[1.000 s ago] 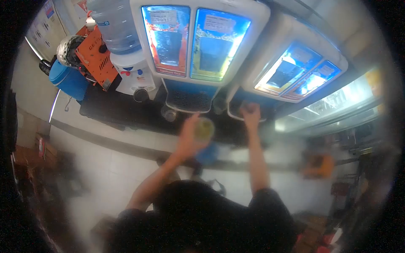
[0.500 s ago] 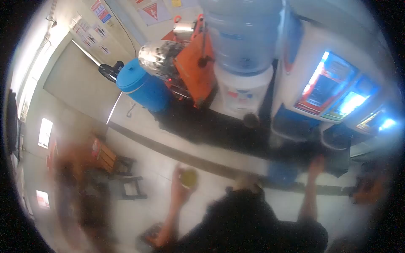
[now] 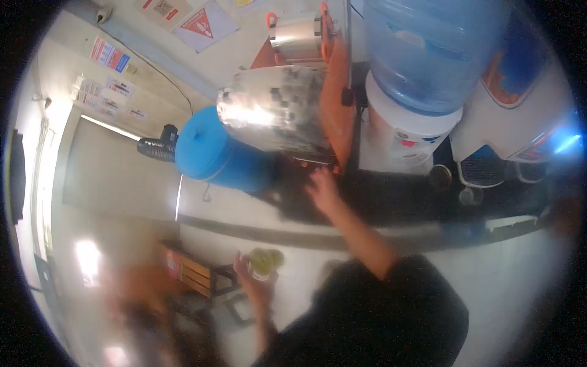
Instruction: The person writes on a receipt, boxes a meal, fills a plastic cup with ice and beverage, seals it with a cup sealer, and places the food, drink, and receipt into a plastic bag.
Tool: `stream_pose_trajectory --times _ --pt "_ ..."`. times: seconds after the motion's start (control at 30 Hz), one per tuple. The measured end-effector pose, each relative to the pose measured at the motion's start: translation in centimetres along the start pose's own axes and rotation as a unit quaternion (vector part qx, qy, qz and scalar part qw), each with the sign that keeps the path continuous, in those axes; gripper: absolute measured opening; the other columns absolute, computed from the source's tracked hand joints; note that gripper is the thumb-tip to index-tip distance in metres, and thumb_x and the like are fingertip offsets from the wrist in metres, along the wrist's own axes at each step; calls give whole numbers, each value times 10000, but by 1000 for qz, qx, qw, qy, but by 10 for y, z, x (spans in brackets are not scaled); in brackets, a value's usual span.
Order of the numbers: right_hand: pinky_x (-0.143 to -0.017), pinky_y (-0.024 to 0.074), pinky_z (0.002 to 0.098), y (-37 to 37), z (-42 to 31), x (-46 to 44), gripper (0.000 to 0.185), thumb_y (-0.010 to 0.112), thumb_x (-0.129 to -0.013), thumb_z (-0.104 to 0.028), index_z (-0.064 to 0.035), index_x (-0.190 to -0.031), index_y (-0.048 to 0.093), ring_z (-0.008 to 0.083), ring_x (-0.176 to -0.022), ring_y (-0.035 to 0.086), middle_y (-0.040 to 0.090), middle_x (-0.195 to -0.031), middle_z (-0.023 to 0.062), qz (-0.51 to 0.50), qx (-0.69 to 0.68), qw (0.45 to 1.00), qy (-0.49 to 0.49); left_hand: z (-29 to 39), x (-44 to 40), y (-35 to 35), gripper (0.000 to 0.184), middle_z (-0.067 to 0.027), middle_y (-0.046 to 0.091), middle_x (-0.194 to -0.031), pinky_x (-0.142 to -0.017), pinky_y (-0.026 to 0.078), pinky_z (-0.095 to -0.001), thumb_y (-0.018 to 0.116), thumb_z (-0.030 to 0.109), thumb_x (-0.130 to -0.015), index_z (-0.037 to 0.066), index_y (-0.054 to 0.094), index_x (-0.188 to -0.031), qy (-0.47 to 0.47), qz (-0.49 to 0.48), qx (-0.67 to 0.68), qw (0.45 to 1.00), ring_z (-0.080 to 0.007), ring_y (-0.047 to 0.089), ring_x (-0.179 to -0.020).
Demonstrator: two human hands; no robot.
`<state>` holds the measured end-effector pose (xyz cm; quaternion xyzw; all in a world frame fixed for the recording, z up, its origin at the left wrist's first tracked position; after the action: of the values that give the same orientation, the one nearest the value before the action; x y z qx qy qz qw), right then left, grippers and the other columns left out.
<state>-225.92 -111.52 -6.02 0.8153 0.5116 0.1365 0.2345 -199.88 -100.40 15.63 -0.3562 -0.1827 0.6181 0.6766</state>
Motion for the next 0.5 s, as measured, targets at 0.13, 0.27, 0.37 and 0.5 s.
stream_pose_trajectory --times 0.13,0.27,0.37,0.5 --pt "-934 401 406 48 -26 -25 291 586 -895 -284 -200 -1171 554 164 -1126 516 564 -1215 -16 273 -391 873 104 -38 -57 -37 953 -213 478 -1306 -986 466 -439 800 71 -667 51 257 -1450 4 -56 8 998 -352 522 -1195" --pt "-1064 330 473 75 9 37 313 511 -957 -264 -134 -1241 503 206 -1281 415 499 -1316 57 368 -370 846 112 -60 -124 -64 868 -215 505 -1273 -987 454 -437 822 95 -664 39 348 -1389 88 -169 -24 981 -353 543 -1162" --pt "-1110 320 412 109 51 104 330 457 -977 -181 -91 -1294 459 208 -1313 408 466 -1366 81 214 159 964 24 -57 -178 -63 807 -218 508 -1282 -977 451 -431 828 110 -675 12 386 -1343 236 -256 22 937 -354 553 -1156" --pt "-1086 360 394 107 105 121 328 455 -968 -159 -90 -1289 448 193 -1296 426 481 -1351 81 313 -89 943 -67 -39 -243 -25 835 -190 461 -1327 -1046 395 -392 824 61 -672 -6 361 -1363 241 -346 155 893 -313 474 -1253"
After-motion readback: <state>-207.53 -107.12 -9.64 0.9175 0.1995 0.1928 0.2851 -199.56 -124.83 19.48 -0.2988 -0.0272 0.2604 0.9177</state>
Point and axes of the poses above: each hand's wrist, its own x-axis away from the middle knuckle, its own y-axis out of the palm, z = x × y, the point moved 2 cm from there along -x, towards the middle knuckle
